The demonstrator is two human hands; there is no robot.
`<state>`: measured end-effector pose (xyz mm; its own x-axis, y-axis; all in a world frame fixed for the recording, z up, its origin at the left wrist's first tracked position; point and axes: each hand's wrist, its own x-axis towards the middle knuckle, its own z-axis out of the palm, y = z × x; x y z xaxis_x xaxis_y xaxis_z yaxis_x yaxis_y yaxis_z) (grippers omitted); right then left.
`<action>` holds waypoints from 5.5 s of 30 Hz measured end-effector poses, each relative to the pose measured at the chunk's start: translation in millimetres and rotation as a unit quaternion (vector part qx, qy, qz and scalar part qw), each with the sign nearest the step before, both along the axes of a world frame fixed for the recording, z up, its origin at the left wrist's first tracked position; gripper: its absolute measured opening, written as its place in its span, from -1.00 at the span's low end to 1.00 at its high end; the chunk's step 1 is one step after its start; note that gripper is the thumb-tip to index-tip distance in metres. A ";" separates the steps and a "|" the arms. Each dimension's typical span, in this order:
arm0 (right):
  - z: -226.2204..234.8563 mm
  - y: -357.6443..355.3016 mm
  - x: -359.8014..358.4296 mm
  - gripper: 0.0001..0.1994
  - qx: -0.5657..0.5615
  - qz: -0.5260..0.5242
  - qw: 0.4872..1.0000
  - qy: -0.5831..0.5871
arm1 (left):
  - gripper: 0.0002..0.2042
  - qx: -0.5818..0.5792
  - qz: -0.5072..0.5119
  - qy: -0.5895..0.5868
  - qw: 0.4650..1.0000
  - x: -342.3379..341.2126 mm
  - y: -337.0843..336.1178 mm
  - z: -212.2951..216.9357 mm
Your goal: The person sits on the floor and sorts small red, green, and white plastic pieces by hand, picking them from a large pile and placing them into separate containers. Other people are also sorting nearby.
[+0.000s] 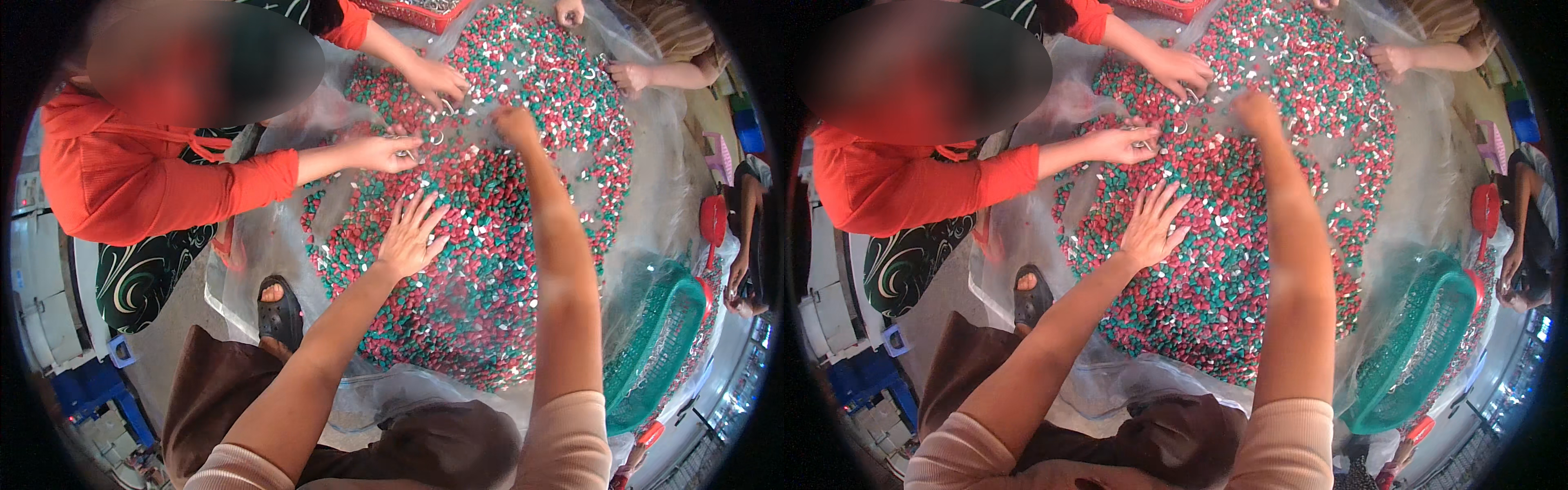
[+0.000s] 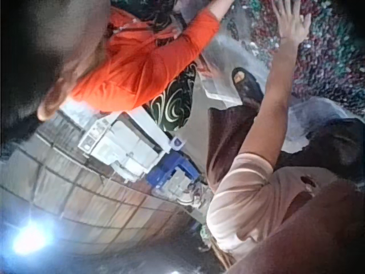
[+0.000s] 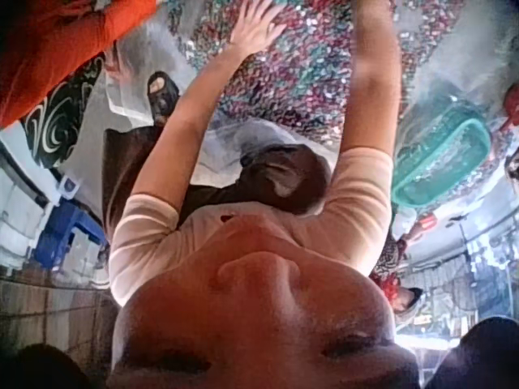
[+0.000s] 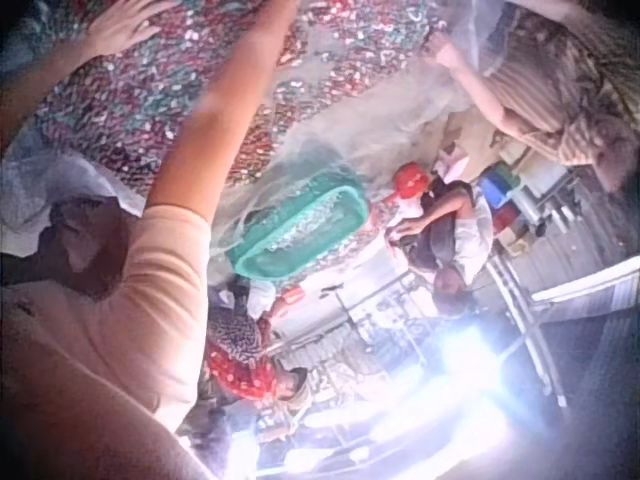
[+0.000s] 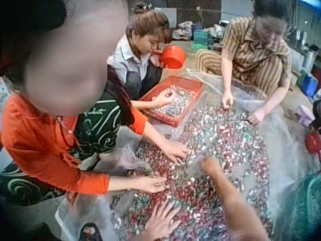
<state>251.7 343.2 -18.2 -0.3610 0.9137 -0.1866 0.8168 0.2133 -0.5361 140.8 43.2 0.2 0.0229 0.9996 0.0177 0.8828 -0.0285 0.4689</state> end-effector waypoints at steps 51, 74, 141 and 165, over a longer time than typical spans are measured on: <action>89.1 -199.6 219.3 -0.74 -0.156 0.090 0.974 -0.138 | -0.56 0.028 -0.207 -0.111 0.972 129.8 55.0 -10.9; 49.5 -199.2 233.4 -0.58 -0.119 -0.196 0.954 0.193 | -0.74 -0.172 -0.095 0.041 0.980 121.7 100.4 2.7; 14.3 -177.9 78.6 -0.66 0.039 0.092 0.978 -0.182 | -0.73 -0.096 0.140 -0.160 0.972 54.4 13.7 28.4; 59.4 -227.8 170.5 -0.78 -0.312 -0.258 0.696 0.593 | -0.80 -0.172 0.166 -0.718 0.654 69.2 26.0 41.8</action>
